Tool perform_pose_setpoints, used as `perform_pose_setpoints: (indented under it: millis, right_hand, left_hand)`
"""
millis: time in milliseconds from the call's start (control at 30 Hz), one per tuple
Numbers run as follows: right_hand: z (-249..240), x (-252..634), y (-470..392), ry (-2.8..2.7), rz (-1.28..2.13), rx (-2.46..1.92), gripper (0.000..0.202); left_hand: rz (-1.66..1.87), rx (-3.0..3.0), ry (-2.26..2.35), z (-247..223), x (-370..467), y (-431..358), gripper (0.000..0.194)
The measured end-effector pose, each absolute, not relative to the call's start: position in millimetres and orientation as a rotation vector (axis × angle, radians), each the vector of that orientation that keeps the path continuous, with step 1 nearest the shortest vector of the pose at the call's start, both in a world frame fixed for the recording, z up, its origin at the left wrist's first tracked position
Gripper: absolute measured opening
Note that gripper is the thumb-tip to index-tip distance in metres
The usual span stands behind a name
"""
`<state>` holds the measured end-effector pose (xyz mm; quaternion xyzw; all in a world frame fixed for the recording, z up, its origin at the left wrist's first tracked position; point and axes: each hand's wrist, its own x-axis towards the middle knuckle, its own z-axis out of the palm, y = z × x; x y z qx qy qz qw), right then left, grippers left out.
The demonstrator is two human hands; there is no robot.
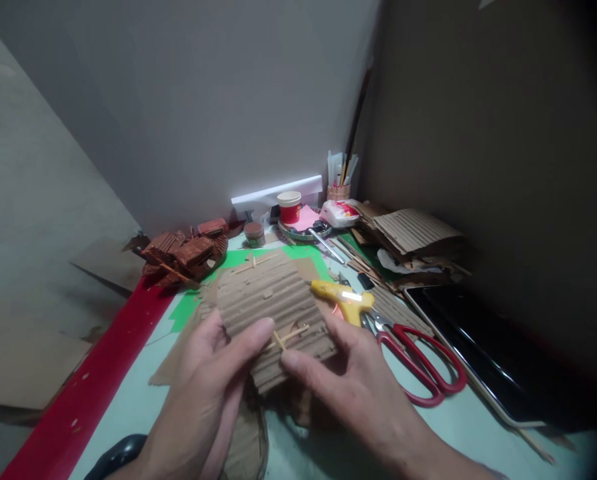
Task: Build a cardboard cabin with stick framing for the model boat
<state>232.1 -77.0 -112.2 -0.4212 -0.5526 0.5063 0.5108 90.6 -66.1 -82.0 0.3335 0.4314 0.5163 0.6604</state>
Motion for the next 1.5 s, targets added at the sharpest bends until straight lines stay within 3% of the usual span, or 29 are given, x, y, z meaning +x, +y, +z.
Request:
perform_pose_setpoints:
  millis: [367, 533, 1000, 1500]
  right_hand:
    - [-112, 230, -78, -1.343, 1.276, -0.988, 0.034]
    - [-116, 229, -77, -1.353, 1.21, -1.046, 0.025]
    - [-119, 229, -76, -1.34, 1.215, -1.023, 0.032]
    - [-115, 239, -78, -1.323, 1.21, -1.054, 0.028]
  left_hand:
    - [1.206, 0.801, 0.975, -83, 88, -61, 0.052]
    - [1.197, 0.827, 0.922, -89, 85, -58, 0.045]
    - [1.167, 0.765, 0.921, -88, 86, -58, 0.035]
    - [1.173, 0.745, 0.92, -83, 79, -47, 0.042]
